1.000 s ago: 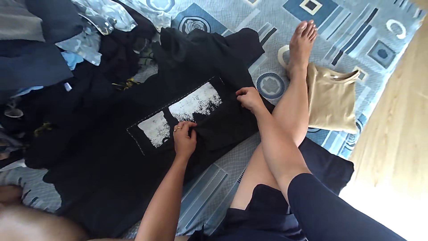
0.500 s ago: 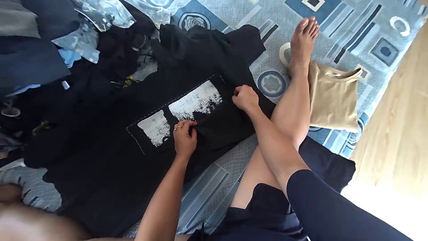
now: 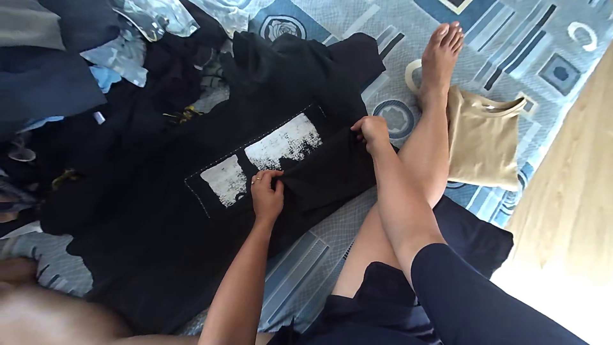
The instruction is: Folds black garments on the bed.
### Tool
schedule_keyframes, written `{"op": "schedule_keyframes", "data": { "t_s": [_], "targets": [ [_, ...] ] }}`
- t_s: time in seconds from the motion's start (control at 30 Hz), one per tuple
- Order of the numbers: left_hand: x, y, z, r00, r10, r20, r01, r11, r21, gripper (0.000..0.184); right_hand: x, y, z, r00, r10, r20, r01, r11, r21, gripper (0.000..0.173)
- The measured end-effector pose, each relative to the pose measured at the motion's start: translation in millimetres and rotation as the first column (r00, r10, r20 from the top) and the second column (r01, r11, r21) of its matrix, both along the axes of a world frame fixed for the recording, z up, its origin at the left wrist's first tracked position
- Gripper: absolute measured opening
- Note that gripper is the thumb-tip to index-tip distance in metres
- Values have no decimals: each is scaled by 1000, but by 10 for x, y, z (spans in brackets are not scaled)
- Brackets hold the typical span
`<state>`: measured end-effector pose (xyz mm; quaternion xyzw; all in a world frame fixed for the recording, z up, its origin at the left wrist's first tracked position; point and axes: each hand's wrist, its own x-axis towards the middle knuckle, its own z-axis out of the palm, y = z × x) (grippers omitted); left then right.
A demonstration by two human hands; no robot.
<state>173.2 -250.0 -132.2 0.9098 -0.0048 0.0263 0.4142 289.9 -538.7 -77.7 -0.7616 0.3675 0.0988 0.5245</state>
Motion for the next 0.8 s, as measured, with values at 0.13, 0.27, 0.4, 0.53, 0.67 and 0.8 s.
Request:
{"op": "schedule_keyframes", "data": {
  "t_s": [0.13, 0.27, 0.4, 0.53, 0.67, 0.8],
  "targets": [
    [10, -11, 28, 1000, 20, -22, -20, 1000, -17, 20, -6, -15, 3, 994, -105, 36, 105, 994, 7, 11],
    [13, -5, 21, 1000, 21, -23, -22, 1000, -18, 19, 18, -92, -23, 997, 73, 20, -72, 996, -56, 18],
    [17, 6, -7, 1000, 4, -6, -4, 1000, -11, 19, 34, -129, -19, 953, 295, -70, -299, 952, -65, 44],
    [7, 24, -28, 1000, -20, 20, 20, 1000, -18, 19, 42, 6, 49, 897, 419, -139, -441, 862, -250, 65],
    [10, 33, -4, 1000, -25, 12, 26, 999, -34, 20, 70, 144, -87, 932, 360, 39, -354, 928, -119, 32],
    [39, 17, 86, 999, 22, -28, -23, 998, -53, 26, 26, 148, -151, 936, 348, 46, -350, 936, 45, 61]
  ]
}}
